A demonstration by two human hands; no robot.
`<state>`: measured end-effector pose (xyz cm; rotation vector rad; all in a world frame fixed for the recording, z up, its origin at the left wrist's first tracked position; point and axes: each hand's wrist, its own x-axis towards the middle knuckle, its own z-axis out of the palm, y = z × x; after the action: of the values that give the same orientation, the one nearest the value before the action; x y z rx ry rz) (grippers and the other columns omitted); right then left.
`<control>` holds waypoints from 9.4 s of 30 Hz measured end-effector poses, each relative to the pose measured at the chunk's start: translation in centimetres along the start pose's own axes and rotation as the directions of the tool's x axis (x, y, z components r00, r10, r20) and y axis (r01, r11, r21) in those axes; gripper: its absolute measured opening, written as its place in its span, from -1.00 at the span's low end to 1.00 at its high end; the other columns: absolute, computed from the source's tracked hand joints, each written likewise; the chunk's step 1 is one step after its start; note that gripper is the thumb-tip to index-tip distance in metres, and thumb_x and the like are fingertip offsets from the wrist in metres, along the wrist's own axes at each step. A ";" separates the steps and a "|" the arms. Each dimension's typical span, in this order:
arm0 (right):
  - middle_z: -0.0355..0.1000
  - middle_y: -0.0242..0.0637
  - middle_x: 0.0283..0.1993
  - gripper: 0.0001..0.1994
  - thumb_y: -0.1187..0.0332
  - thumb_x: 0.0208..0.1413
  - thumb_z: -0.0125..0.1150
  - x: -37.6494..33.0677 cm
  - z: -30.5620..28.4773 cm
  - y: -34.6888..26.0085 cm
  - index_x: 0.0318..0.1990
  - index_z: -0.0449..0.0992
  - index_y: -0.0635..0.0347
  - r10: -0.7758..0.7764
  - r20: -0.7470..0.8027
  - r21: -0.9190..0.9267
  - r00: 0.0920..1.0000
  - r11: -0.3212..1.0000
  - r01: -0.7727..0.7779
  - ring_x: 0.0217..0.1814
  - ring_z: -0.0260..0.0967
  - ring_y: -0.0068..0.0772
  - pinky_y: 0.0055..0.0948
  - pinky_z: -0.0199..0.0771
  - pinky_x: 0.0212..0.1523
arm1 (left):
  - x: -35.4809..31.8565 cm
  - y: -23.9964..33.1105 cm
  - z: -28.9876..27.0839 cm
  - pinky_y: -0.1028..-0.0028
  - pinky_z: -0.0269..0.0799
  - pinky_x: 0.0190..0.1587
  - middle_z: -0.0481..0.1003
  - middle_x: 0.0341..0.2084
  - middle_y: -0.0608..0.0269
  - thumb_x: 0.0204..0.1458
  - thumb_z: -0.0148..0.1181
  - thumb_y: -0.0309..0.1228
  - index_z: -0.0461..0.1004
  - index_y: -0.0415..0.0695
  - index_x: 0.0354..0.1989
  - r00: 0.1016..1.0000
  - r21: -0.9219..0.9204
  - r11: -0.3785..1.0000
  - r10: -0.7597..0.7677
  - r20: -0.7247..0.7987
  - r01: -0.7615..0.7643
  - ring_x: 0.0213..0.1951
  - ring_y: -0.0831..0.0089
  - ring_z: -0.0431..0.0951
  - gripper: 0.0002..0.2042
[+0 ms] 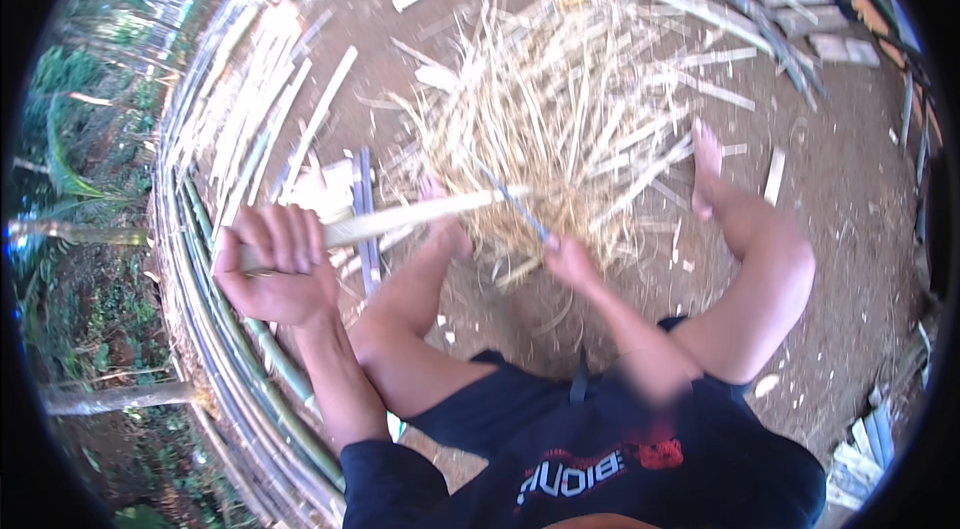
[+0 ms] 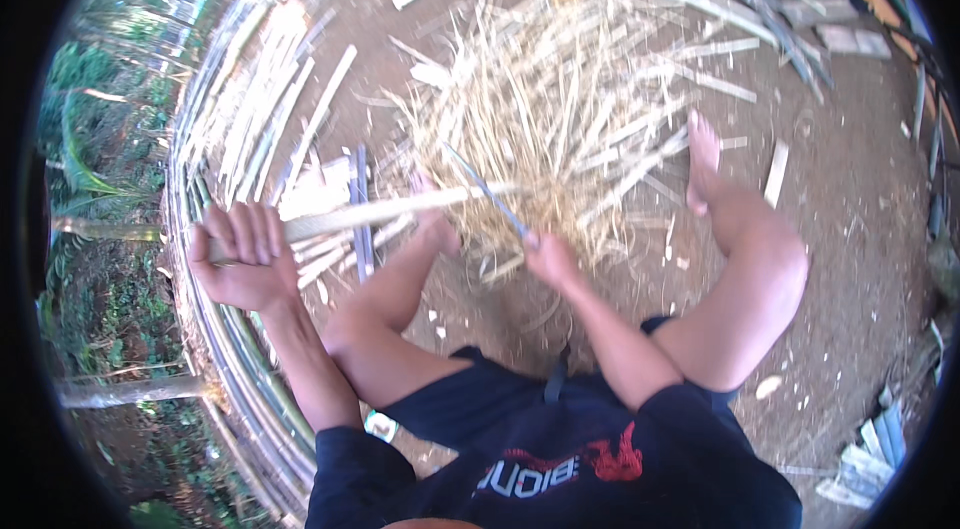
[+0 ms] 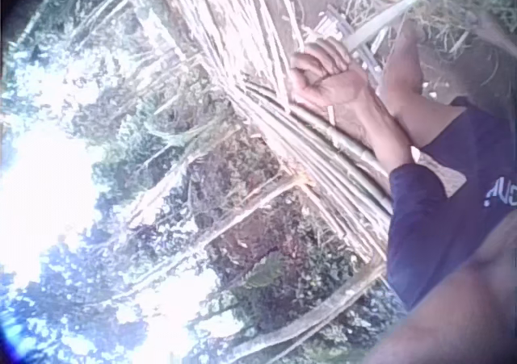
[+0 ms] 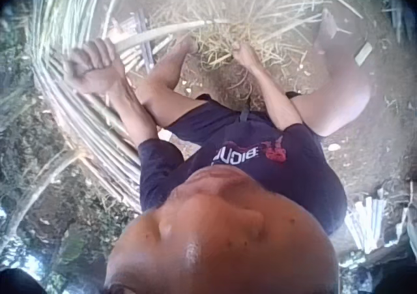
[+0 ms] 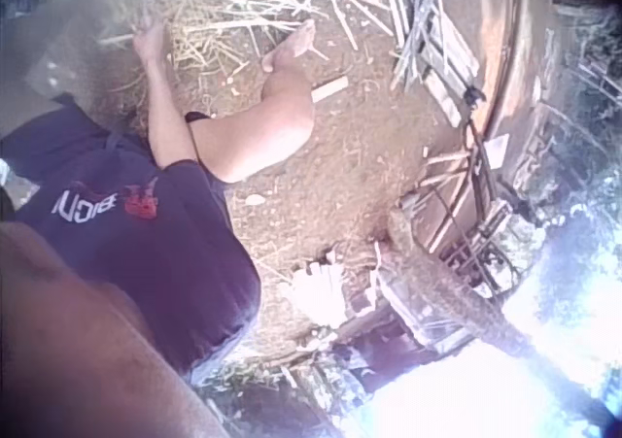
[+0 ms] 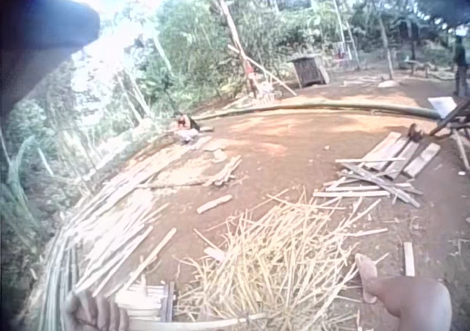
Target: The person sits on the ground and uses a machete to split long bamboo poles into thin strips. They hold the bamboo with their left hand and repeatedly strike it with the machete in their right hand, creating a pile of bamboo shavings and strips.
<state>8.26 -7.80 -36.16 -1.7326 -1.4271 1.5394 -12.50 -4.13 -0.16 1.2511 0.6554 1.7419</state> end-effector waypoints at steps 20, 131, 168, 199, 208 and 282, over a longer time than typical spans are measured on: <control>0.45 0.05 -0.40 -0.73 0.26 0.03 0.23 -7.4 -1.2 -10.9 -0.22 0.42 0.27 -0.240 0.061 0.014 0.969 0.971 0.239 -0.33 0.44 0.12 -0.12 0.40 -0.29 | -0.9 0.0 -0.6 0.61 -0.05 -0.74 0.02 -0.84 0.49 0.24 -0.27 -0.16 0.11 0.00 -0.68 1.000 0.018 1.000 -0.010 -0.029 0.011 -0.79 0.64 -0.06 -0.59; 0.38 -0.17 -0.65 -0.88 0.39 0.03 0.02 -5.4 -1.0 -7.9 -0.42 0.45 0.22 -0.102 0.153 0.023 0.983 0.995 0.100 -0.67 0.34 -0.33 -0.25 0.38 -0.57 | -2.7 4.0 -3.0 0.59 -0.01 -0.75 0.11 -0.89 0.46 0.15 -0.08 -0.16 0.16 0.05 -0.74 0.997 0.026 1.000 0.012 0.077 -0.014 -0.85 0.61 0.04 -0.61; 0.25 -0.41 -0.60 -0.90 0.42 0.11 -0.03 -3.0 -0.3 -5.3 -0.30 0.43 0.15 0.033 0.291 -0.024 0.956 0.999 -0.027 -0.63 0.17 -0.62 -0.51 0.25 -0.64 | -2.7 4.3 -3.5 0.54 0.01 -0.70 0.11 -0.87 0.45 0.17 -0.11 -0.17 0.18 0.04 -0.73 0.992 0.040 0.999 -0.011 0.124 0.006 -0.81 0.59 0.04 -0.61; 0.29 -0.40 -0.59 -0.85 0.35 0.13 0.08 -0.7 -1.5 4.1 -0.26 0.47 0.23 0.458 0.206 0.023 0.865 0.881 -0.472 -0.70 0.22 -0.53 -0.39 0.33 -0.62 | 0.4 5.5 -9.0 0.49 -0.12 -0.71 0.01 -0.83 0.42 -0.02 -0.20 -0.12 0.13 -0.01 -0.69 0.932 0.112 0.991 0.108 -0.345 -0.073 -0.79 0.54 -0.04 -0.69; 0.33 -0.33 -0.69 -0.79 0.23 0.04 0.24 -9.2 -0.8 -10.8 -0.46 0.43 0.15 -0.360 0.235 0.114 0.903 0.933 0.343 -0.69 0.28 -0.46 -0.35 0.33 -0.60 | -1.2 3.5 -5.8 0.38 0.19 -0.33 0.17 -0.72 0.29 0.03 -0.14 -0.23 0.18 -0.04 -0.62 0.913 0.156 0.975 0.207 -0.351 -0.161 -0.57 0.39 0.21 -0.76; 0.42 -0.26 -0.46 -0.81 0.33 0.15 0.04 1.7 1.4 4.8 -0.17 0.47 0.21 0.336 0.115 0.003 0.935 0.941 -0.338 -0.45 0.40 -0.46 -0.36 0.49 -0.34 | 0.0 2.2 -5.2 0.43 0.10 -0.52 0.17 -0.72 0.30 0.03 -0.16 -0.31 0.24 -0.06 -0.67 0.925 0.230 0.968 0.178 -0.335 -0.103 -0.68 0.49 0.11 -0.75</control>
<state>8.76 -8.65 -41.37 -1.9836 -1.1997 1.8482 -18.07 -4.82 -0.22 1.1543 0.9992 2.0883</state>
